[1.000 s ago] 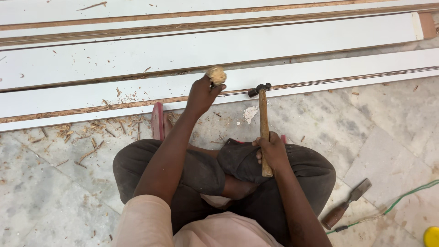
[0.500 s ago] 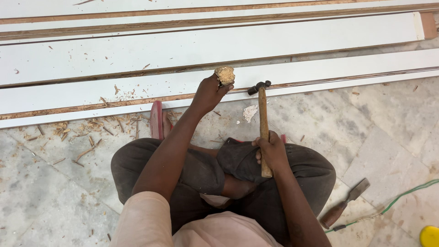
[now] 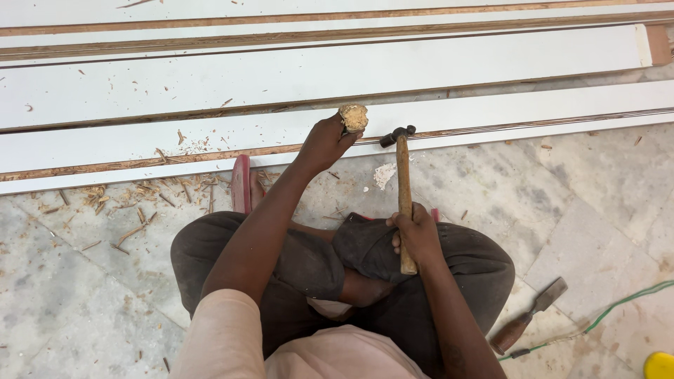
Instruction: The person sits on the floor and uses a hammer and chisel to carve a groove along a long white wooden plank. They repeatedly strike the chisel to remove wood shavings and shape the groove.
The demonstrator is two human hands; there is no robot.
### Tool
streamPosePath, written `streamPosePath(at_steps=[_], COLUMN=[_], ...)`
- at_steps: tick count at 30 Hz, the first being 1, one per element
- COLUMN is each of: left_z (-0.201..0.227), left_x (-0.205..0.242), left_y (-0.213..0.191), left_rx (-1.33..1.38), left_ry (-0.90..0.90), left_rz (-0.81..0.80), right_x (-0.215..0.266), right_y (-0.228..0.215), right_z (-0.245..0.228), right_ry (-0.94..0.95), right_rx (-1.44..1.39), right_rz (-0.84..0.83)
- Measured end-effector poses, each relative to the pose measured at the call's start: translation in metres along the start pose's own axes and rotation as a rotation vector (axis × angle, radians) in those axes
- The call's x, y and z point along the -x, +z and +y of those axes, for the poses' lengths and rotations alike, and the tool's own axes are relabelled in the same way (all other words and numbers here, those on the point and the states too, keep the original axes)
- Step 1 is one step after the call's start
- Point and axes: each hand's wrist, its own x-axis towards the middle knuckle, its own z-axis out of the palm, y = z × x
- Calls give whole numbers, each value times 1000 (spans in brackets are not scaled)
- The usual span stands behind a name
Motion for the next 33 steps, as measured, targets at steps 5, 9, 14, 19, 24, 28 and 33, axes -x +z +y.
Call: streamPosePath(at_steps=[5,9,14,19,24,28,33], left_z=[7,3,-3,3,3,1,2], left_x=[-2,-5,-4,-2,-2,-1,-2], left_y=[-4,-2,2,-1,0,3,3], left_rx=[46,-20,0,13,6,-10,-21], left_ry=[18,-36,37,-18,-20,-6,-5], left_rz=[39,2,24,-5,-27,-26,-29], right_x=[-3,-5,-4,-3,-3,-3,-2], right_y=[-1,-2,-2,-2,-1,-1,-1], right_z=[3,4,4,2,2,2,0], right_ry=[-10,-20,-14,-16,-12,-10,-11], right_rx=[-18,-21,0,-13,-7,-13,-9], right_rz=[-12,-19,-17,-17,-15,-14,-12])
